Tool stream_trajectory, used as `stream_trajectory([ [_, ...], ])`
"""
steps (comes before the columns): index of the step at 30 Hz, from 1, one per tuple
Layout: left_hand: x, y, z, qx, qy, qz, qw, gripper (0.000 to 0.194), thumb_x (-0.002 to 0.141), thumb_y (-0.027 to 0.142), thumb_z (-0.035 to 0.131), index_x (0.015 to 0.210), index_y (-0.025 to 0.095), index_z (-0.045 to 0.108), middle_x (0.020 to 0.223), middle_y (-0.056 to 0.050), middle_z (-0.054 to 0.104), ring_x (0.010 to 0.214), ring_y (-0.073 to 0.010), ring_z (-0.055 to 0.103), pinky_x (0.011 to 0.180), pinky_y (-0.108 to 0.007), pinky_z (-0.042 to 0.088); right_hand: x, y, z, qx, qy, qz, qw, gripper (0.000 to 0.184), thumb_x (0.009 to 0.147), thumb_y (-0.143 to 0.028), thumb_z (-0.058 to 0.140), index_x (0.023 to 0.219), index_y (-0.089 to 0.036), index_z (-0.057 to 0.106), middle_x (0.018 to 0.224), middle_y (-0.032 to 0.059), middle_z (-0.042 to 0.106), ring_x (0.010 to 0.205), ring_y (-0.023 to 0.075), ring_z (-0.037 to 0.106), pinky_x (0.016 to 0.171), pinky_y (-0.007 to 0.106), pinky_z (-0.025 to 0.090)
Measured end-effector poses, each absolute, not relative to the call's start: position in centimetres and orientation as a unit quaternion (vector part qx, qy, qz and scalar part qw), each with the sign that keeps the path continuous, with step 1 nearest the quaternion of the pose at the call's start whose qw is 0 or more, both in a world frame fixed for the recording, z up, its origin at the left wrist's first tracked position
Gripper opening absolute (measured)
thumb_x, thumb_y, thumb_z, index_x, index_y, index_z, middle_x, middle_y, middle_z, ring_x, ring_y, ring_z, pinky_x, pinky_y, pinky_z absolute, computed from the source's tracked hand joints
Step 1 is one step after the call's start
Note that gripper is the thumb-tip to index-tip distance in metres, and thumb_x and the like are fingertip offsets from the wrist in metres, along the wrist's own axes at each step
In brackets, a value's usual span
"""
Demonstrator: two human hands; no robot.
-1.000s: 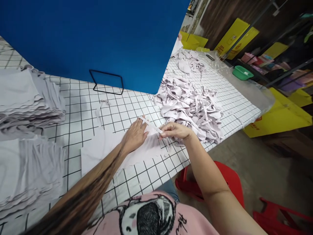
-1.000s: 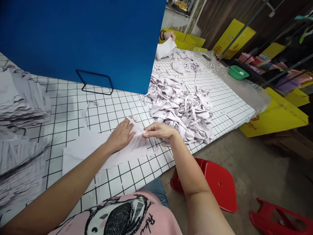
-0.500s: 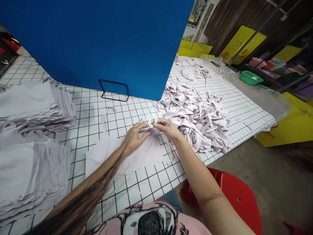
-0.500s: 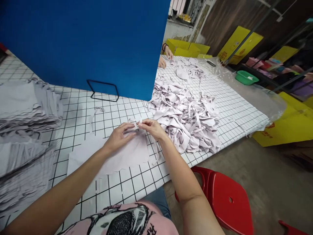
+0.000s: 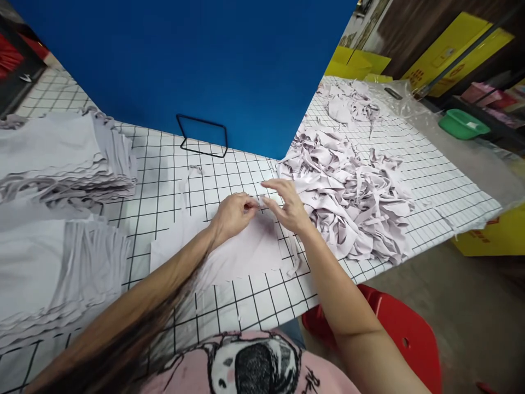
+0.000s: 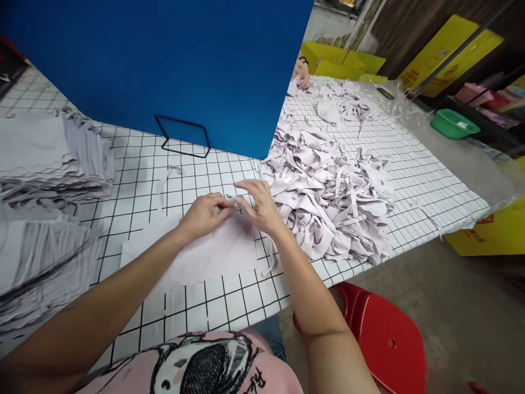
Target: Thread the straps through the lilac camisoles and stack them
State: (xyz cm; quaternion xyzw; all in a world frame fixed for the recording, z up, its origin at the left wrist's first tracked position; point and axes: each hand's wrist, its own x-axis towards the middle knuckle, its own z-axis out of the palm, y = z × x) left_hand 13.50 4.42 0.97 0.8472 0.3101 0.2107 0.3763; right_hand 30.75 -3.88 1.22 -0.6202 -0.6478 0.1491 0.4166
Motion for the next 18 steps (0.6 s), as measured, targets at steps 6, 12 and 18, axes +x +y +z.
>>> stream_trajectory([
  [6,12.8,4.7,1.6,0.877,0.301,0.166,0.337,0.018,0.083,0.023,0.054,0.078,0.018,0.071,0.081,-0.003,0.067,0.082,-0.0189,0.06,0.075,-0.032,0.046,30.5,-3.5,0.9,-0.59,-0.714,0.216,0.308,0.017,0.094,-0.028,0.057,0.103,-0.023,0.07,0.092,0.004,0.07,0.098,0.0216,0.054,0.093,0.04,0.036],
  [12,9.8,4.0,0.4,0.893,0.298,0.127,0.313,0.016,0.08,0.033,0.063,0.089,0.02,0.067,0.092,-0.004,0.068,0.092,-0.0221,0.058,0.079,-0.034,0.045,29.1,-3.7,0.2,-0.588,-0.705,0.221,0.329,0.012,0.092,-0.028,0.06,0.086,-0.02,0.067,0.082,0.0035,0.066,0.088,0.0195,0.053,0.086,0.036,0.038],
  [18,8.2,2.4,-1.0,0.875,0.345,0.107,0.323,0.017,0.075,0.036,0.069,0.079,0.02,0.065,0.08,-0.001,0.066,0.085,-0.0212,0.056,0.079,-0.035,0.04,27.3,-4.0,-1.2,-0.552,-0.694,0.295,0.355,0.016,0.094,-0.032,0.057,0.086,-0.02,0.065,0.082,0.0035,0.066,0.086,0.0185,0.053,0.082,0.033,0.042],
])
